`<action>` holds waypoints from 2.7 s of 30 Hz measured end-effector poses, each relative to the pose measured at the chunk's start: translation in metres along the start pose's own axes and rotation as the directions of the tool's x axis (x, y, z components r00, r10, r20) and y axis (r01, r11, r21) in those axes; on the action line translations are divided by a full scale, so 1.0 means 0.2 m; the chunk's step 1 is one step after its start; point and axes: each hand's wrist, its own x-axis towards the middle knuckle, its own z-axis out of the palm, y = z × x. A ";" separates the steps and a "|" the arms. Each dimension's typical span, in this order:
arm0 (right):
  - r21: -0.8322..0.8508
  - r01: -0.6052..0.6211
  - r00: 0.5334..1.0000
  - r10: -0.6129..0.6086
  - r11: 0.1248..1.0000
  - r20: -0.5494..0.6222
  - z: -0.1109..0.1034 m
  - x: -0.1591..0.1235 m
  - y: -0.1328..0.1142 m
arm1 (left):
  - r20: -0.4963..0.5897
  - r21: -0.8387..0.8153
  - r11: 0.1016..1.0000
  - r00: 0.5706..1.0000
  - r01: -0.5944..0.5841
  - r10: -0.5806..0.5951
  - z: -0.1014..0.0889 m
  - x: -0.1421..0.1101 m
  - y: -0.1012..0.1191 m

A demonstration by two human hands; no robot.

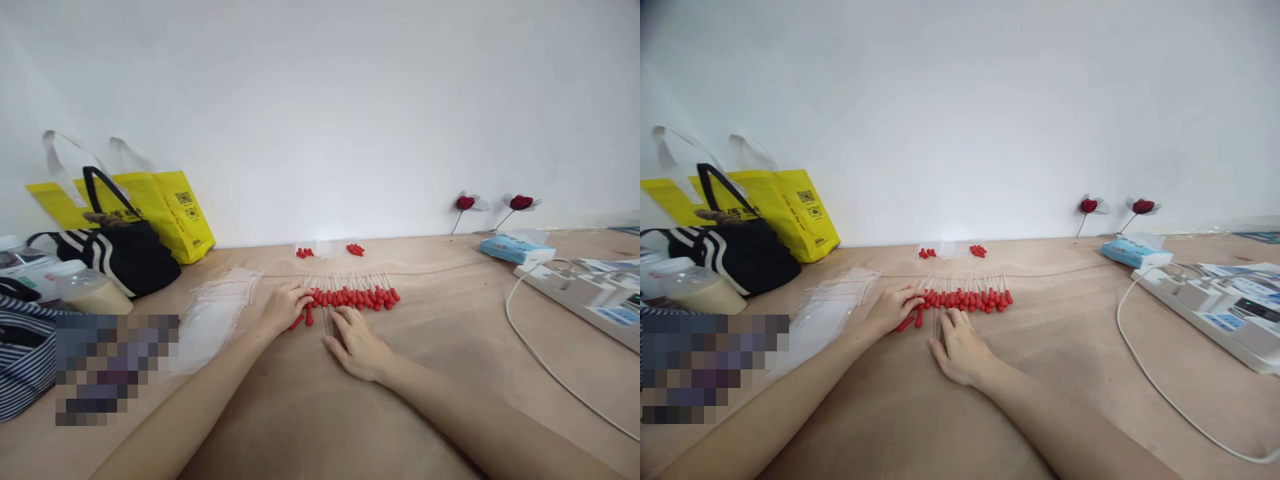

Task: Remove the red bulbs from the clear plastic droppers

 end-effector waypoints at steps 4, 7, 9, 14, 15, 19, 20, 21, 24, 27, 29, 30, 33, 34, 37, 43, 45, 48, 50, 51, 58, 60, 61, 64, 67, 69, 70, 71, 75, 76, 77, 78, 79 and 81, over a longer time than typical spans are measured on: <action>0.104 -0.022 0.994 0.034 0.994 -0.106 0.00 -0.01 0.03 | -0.199 -0.104 0.994 0.979 0.022 -0.043 -0.01 -0.04 0.01; 0.162 -0.026 0.979 0.058 0.986 -0.197 -0.02 -0.03 0.07 | -0.324 -0.179 0.984 0.944 0.003 -0.062 -0.06 -0.12 0.04; 0.143 -0.020 0.964 0.057 0.990 -0.259 -0.04 -0.04 0.11 | -0.369 -0.205 0.979 0.928 -0.020 -0.058 -0.09 -0.19 0.07; -0.078 0.055 0.913 -0.082 0.995 -0.400 -0.09 -0.07 0.16 | -0.303 -0.319 0.945 0.952 -0.066 -0.035 -0.10 -0.32 0.17; -0.135 0.072 0.907 -0.121 0.988 -0.403 -0.10 -0.08 0.16 | -0.273 -0.348 0.935 0.962 -0.072 -0.027 -0.09 -0.33 0.19; -0.337 0.160 0.904 -0.275 0.928 -0.328 -0.14 -0.10 0.17 | -0.230 -0.425 0.897 0.973 -0.124 0.026 -0.04 -0.30 0.25; -0.370 0.181 0.902 -0.304 0.911 -0.306 -0.15 -0.10 0.17 | -0.229 -0.433 0.890 0.972 -0.144 0.046 -0.03 -0.29 0.26; -0.395 0.200 0.900 -0.328 0.896 -0.287 -0.15 -0.10 0.17 | -0.228 -0.438 0.884 0.971 -0.164 0.068 -0.02 -0.28 0.27; -0.419 0.235 0.901 -0.358 0.877 -0.243 -0.14 -0.10 0.18 | -0.216 -0.445 0.872 0.969 -0.203 0.116 -0.01 -0.25 0.29; -0.411 0.243 0.911 -0.352 0.879 -0.216 -0.12 -0.09 0.19 | -0.192 -0.458 0.865 0.973 -0.206 0.130 0.00 -0.24 0.30; -0.414 0.253 0.910 -0.360 0.874 -0.204 -0.11 -0.08 0.19 | -0.180 -0.446 0.872 0.974 -0.203 0.135 0.00 -0.25 0.31; -0.421 0.264 0.907 -0.372 0.868 -0.197 -0.11 -0.08 0.19 | -0.175 -0.425 0.883 0.975 -0.200 0.137 0.01 -0.25 0.31; -0.468 0.300 0.894 -0.417 0.831 -0.166 -0.11 -0.09 0.19 | -0.164 -0.277 0.935 0.970 -0.221 0.181 0.02 -0.25 0.30; -0.490 0.313 0.887 -0.435 0.813 -0.154 -0.11 -0.09 0.19 | -0.156 -0.210 0.947 0.965 -0.241 0.211 0.03 -0.25 0.30; -0.540 0.351 0.858 -0.494 0.765 -0.141 -0.11 -0.09 0.18 | -0.145 -0.045 0.957 0.950 -0.286 0.277 0.04 -0.24 0.30; -0.551 0.372 0.831 -0.533 0.747 -0.161 -0.10 -0.09 0.17 | -0.164 0.052 0.963 0.949 -0.265 0.270 0.07 -0.22 0.30; -0.551 0.378 0.824 -0.542 0.744 -0.167 -0.10 -0.08 0.17 | -0.143 0.065 0.963 0.952 -0.262 0.269 0.07 -0.22 0.31; -0.540 0.382 0.829 -0.537 0.750 -0.160 -0.10 -0.08 0.17 | -0.140 0.075 0.961 0.952 -0.265 0.273 0.06 -0.22 0.32; -0.532 0.379 0.835 -0.528 0.757 -0.156 -0.10 -0.08 0.16 | -0.165 0.085 0.959 0.945 -0.271 0.281 0.06 -0.22 0.32; -0.529 0.379 0.834 -0.528 0.759 -0.160 -0.09 -0.07 0.16 | -0.176 0.094 0.956 0.941 -0.276 0.289 0.06 -0.22 0.32; -0.515 0.409 0.773 -0.586 0.753 -0.243 -0.08 -0.07 0.16 | -0.237 0.136 0.956 0.928 -0.261 0.287 0.06 -0.23 0.33; -0.515 0.405 0.781 -0.579 0.755 -0.235 -0.08 -0.07 0.16 | -0.226 0.144 0.957 0.934 -0.250 0.278 0.06 -0.23 0.33; -0.515 0.402 0.784 -0.576 0.757 -0.233 -0.08 -0.07 0.16 | -0.219 0.148 0.958 0.937 -0.245 0.274 0.06 -0.23 0.33; -0.516 0.399 0.786 -0.573 0.758 -0.234 -0.09 -0.08 0.15 | -0.199 0.160 0.957 0.942 -0.240 0.270 0.05 -0.24 0.33; -0.513 0.397 0.786 -0.570 0.761 -0.238 -0.10 -0.08 0.15 | -0.172 0.179 0.954 0.947 -0.241 0.271 0.04 -0.24 0.33; -0.510 0.392 0.790 -0.564 0.766 -0.239 -0.10 -0.08 0.14 | -0.161 0.189 0.951 0.947 -0.246 0.277 0.04 -0.24 0.33; -0.509 0.388 0.794 -0.559 0.768 -0.238 -0.09 -0.08 0.14 | -0.160 0.191 0.950 0.946 -0.249 0.280 0.04 -0.24 0.33; -0.508 0.384 0.799 -0.554 0.771 -0.236 -0.09 -0.08 0.14 | -0.159 0.190 0.949 0.946 -0.252 0.283 0.04 -0.24 0.33; -0.504 0.386 0.803 -0.550 0.773 -0.228 -0.09 -0.08 0.14 | -0.153 0.157 0.954 0.948 -0.254 0.278 0.04 -0.25 0.33; -0.503 0.386 0.803 -0.550 0.773 -0.230 -0.09 -0.09 0.15 | -0.149 0.147 0.957 0.950 -0.252 0.273 0.04 -0.25 0.32; -0.501 0.380 0.803 -0.546 0.778 -0.239 -0.10 -0.09 0.16 | -0.149 0.142 0.960 0.954 -0.241 0.261 0.03 -0.25 0.31; -0.500 0.361 0.806 -0.533 0.787 -0.257 -0.11 -0.09 0.17 | -0.153 0.141 0.965 0.958 -0.221 0.241 0.02 -0.26 0.30; -0.499 0.329 0.814 -0.509 0.801 -0.280 -0.12 -0.10 0.18 | -0.161 0.145 0.970 0.963 -0.195 0.218 0.01 -0.27 0.29; -0.506 0.242 0.839 -0.440 0.828 -0.318 -0.15 -0.11 0.21 | -0.198 0.141 0.980 0.965 -0.144 0.170 0.00 -0.28 0.27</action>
